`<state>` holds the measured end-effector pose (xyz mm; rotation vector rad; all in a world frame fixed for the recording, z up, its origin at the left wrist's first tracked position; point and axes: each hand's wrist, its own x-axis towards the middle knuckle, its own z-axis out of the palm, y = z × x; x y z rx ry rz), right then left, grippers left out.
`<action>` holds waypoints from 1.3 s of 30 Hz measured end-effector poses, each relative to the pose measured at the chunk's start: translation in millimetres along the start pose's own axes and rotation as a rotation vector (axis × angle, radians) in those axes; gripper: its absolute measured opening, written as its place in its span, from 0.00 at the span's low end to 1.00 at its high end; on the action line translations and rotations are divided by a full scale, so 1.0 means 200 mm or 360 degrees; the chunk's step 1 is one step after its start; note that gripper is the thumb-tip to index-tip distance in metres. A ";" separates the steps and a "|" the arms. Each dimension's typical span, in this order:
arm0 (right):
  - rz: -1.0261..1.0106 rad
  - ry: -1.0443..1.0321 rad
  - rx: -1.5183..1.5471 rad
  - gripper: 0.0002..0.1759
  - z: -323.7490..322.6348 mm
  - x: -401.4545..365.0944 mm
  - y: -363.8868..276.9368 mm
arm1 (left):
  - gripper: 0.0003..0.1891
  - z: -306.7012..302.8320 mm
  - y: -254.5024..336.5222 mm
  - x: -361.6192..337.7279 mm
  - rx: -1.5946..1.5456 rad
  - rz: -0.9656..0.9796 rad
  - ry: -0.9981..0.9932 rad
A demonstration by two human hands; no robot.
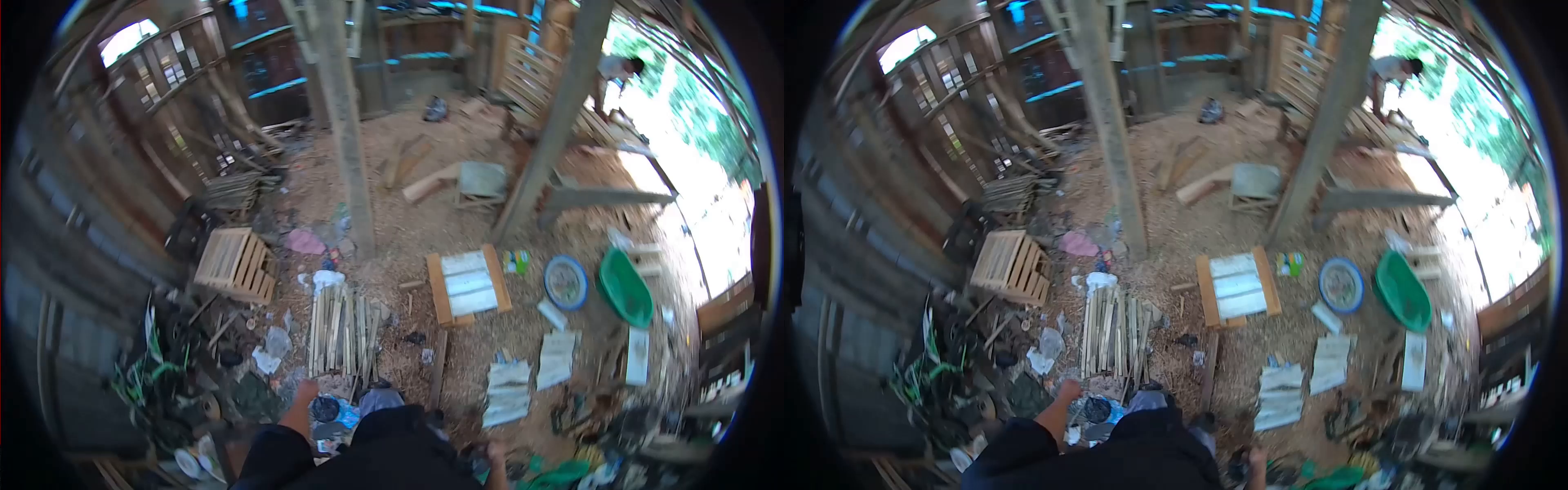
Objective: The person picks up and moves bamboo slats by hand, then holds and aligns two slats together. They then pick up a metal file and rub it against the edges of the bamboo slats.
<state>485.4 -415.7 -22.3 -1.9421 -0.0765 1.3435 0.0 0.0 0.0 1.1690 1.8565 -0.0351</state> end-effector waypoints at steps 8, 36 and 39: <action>0.0316 -0.0237 -0.0325 0.10 -0.11 -0.08 -0.14 | 0.15 0.40 -0.27 -0.72 -0.0293 -0.0340 -0.0285; 0.0225 -0.0561 -0.1488 0.13 0.77 0.60 -1.67 | 0.15 0.58 0.18 0.03 -0.1072 0.0108 0.0265; -0.0027 -0.0672 -0.1557 0.11 0.94 0.70 -1.87 | 0.15 0.74 -0.04 0.04 -0.1308 -0.0131 0.0248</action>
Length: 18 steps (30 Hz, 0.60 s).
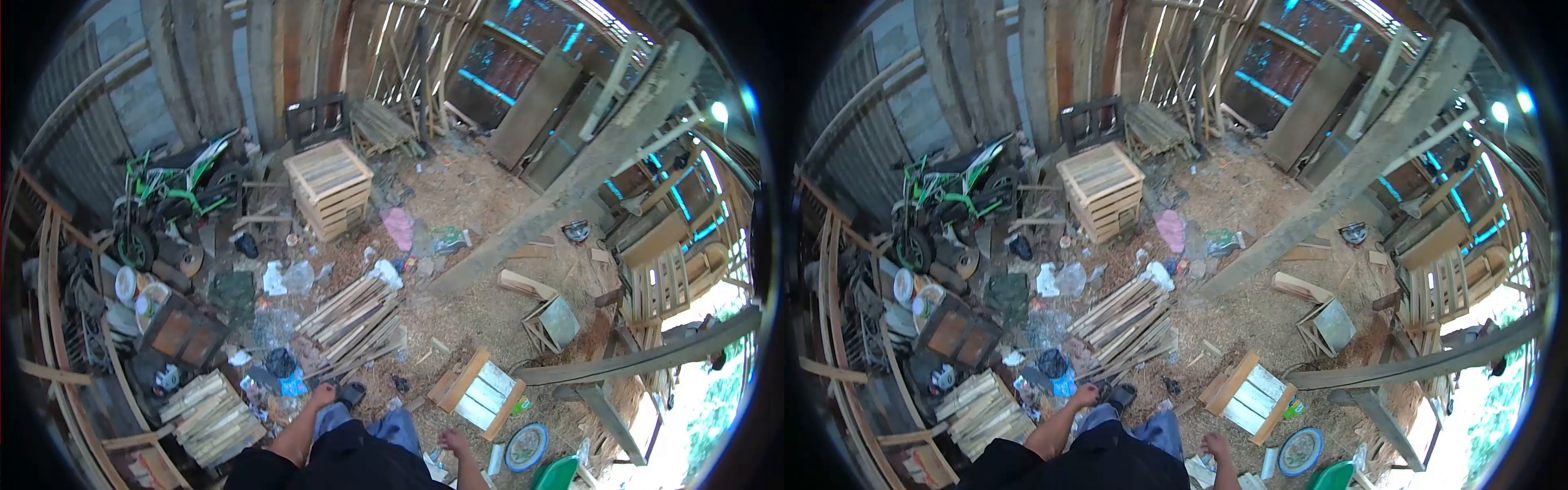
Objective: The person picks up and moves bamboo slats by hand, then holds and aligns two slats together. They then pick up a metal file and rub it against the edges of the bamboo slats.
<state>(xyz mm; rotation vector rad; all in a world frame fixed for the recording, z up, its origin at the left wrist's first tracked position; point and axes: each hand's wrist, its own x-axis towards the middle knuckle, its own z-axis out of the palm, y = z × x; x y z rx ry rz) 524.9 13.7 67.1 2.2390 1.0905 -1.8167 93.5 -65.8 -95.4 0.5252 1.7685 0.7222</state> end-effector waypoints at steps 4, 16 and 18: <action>-0.0314 0.0016 -0.0004 0.11 -0.01 0.10 -0.37 | 0.16 -0.18 -0.13 -0.19 0.0488 -0.0258 0.0230; -0.0447 -0.0582 -0.0726 0.14 0.48 1.24 -0.61 | 0.10 -0.04 -0.10 -0.23 -0.0327 -0.0597 0.0443; -0.0628 -0.0619 -0.0712 0.14 0.58 1.51 -0.56 | 0.12 0.12 -0.23 -0.07 -0.0261 -0.0567 0.0349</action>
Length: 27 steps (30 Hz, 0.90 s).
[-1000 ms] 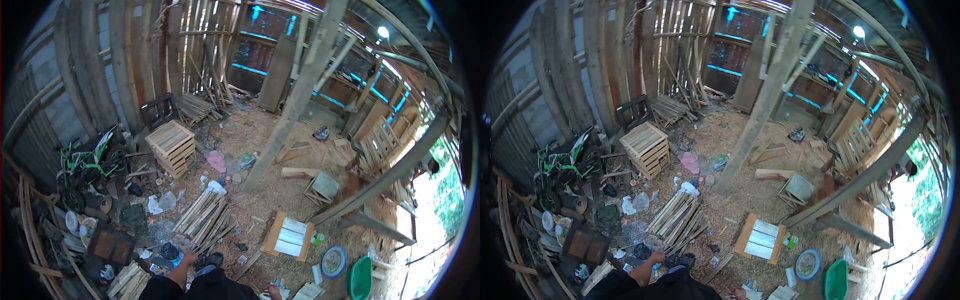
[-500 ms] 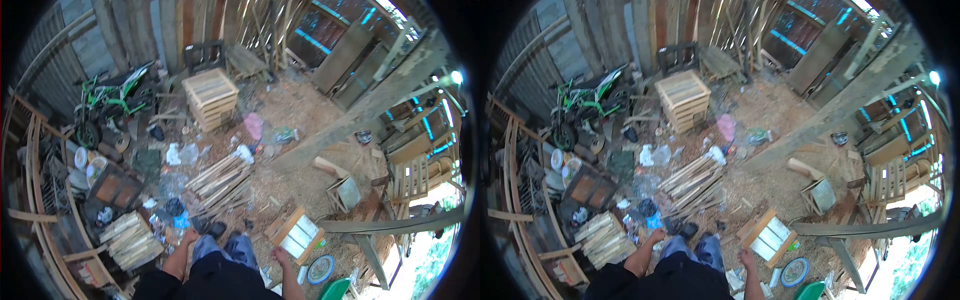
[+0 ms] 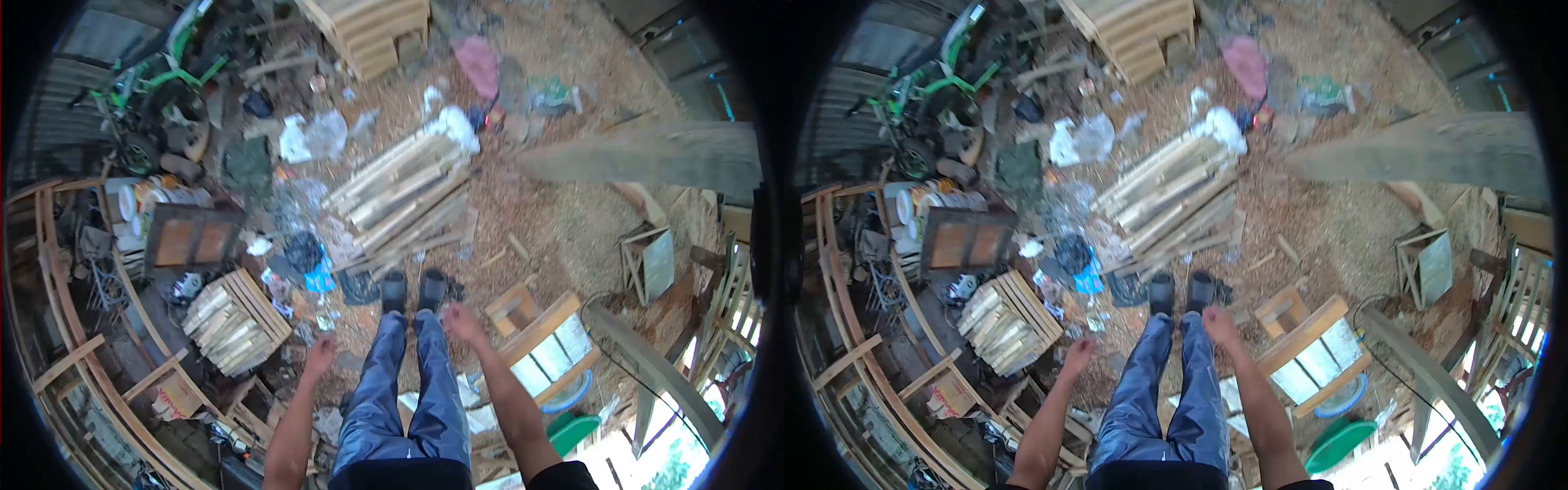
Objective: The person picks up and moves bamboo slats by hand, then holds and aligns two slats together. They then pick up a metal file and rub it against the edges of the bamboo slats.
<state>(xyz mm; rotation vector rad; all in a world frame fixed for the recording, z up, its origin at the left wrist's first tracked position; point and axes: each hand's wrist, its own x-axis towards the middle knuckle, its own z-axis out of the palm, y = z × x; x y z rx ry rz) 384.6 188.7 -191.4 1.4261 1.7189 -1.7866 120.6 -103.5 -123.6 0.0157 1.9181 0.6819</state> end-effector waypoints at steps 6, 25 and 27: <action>0.0081 0.0073 -0.0759 0.11 -0.04 0.75 0.31 | 0.15 0.58 0.05 0.83 0.0436 0.0428 -0.0073; -0.0433 0.0093 -0.1959 0.18 0.08 1.59 0.65 | 0.14 0.93 -0.32 2.03 0.2066 0.0845 0.0259; -0.0543 -0.0062 -0.2002 0.19 0.05 1.50 0.62 | 0.16 0.86 -0.26 1.97 0.1753 0.0656 0.0136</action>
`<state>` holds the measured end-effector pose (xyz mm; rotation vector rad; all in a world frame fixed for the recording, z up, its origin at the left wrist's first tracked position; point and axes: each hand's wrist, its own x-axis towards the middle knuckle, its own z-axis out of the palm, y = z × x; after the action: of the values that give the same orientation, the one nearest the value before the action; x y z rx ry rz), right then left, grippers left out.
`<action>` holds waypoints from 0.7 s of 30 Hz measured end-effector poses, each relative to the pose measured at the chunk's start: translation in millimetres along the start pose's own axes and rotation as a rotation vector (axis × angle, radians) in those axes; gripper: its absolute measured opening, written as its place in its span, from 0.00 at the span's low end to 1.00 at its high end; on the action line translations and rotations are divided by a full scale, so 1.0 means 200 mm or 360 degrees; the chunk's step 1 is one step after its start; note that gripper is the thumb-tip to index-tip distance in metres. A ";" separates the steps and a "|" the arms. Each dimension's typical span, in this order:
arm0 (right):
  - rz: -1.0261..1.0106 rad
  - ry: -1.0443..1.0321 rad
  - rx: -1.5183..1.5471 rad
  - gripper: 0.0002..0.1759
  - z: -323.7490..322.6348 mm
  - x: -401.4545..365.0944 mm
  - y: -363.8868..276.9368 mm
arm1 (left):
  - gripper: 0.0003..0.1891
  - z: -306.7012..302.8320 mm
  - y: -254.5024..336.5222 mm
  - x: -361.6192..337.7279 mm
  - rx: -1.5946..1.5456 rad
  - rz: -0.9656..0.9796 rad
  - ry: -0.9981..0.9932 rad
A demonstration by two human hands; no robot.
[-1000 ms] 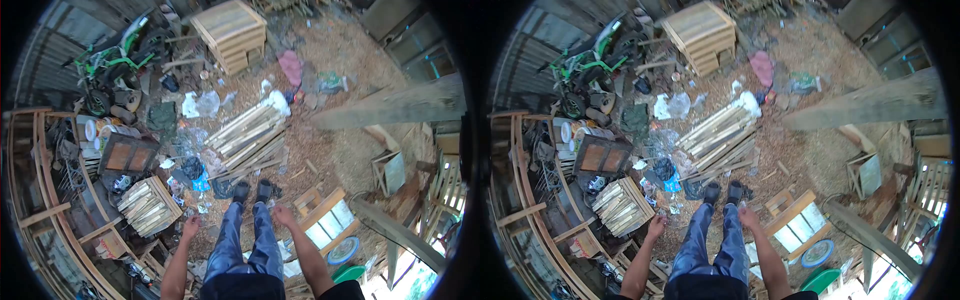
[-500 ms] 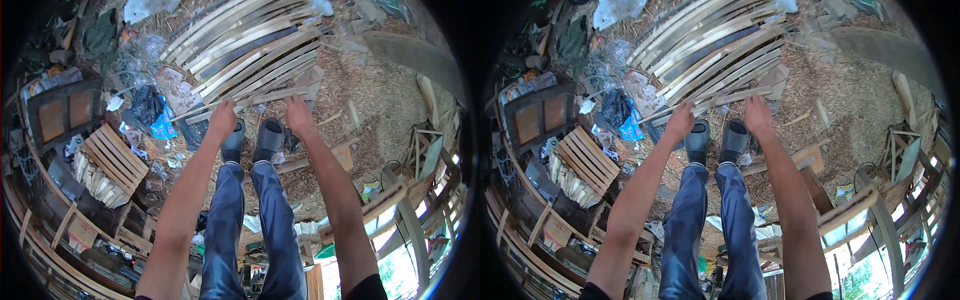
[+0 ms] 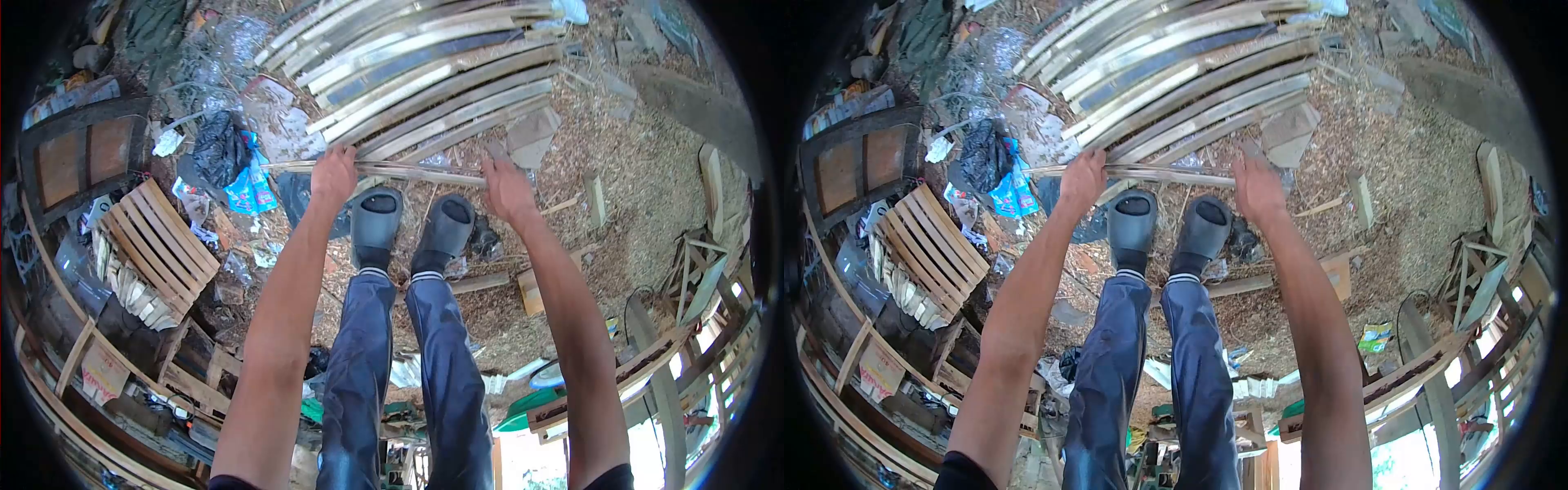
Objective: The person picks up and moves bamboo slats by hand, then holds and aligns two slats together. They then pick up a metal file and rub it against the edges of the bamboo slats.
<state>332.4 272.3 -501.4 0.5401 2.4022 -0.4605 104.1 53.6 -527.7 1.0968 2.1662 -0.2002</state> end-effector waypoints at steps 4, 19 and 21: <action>0.0014 -0.0344 0.0090 0.19 -0.15 -0.11 -0.07 | 0.18 -0.17 0.01 -0.01 -0.0125 -0.0043 0.0277; -0.0219 -0.0212 0.0438 0.17 -0.17 -0.17 -0.23 | 0.21 -0.08 0.09 0.24 0.0285 0.0073 0.0313; -0.0059 -0.0155 0.0404 0.19 -0.26 -0.26 -0.20 | 0.19 -0.22 0.06 0.16 0.0219 -0.0038 0.0190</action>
<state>324.9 246.4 -421.9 0.5696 2.2773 -0.7971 78.1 101.0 -513.1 1.1866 2.3006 -0.3058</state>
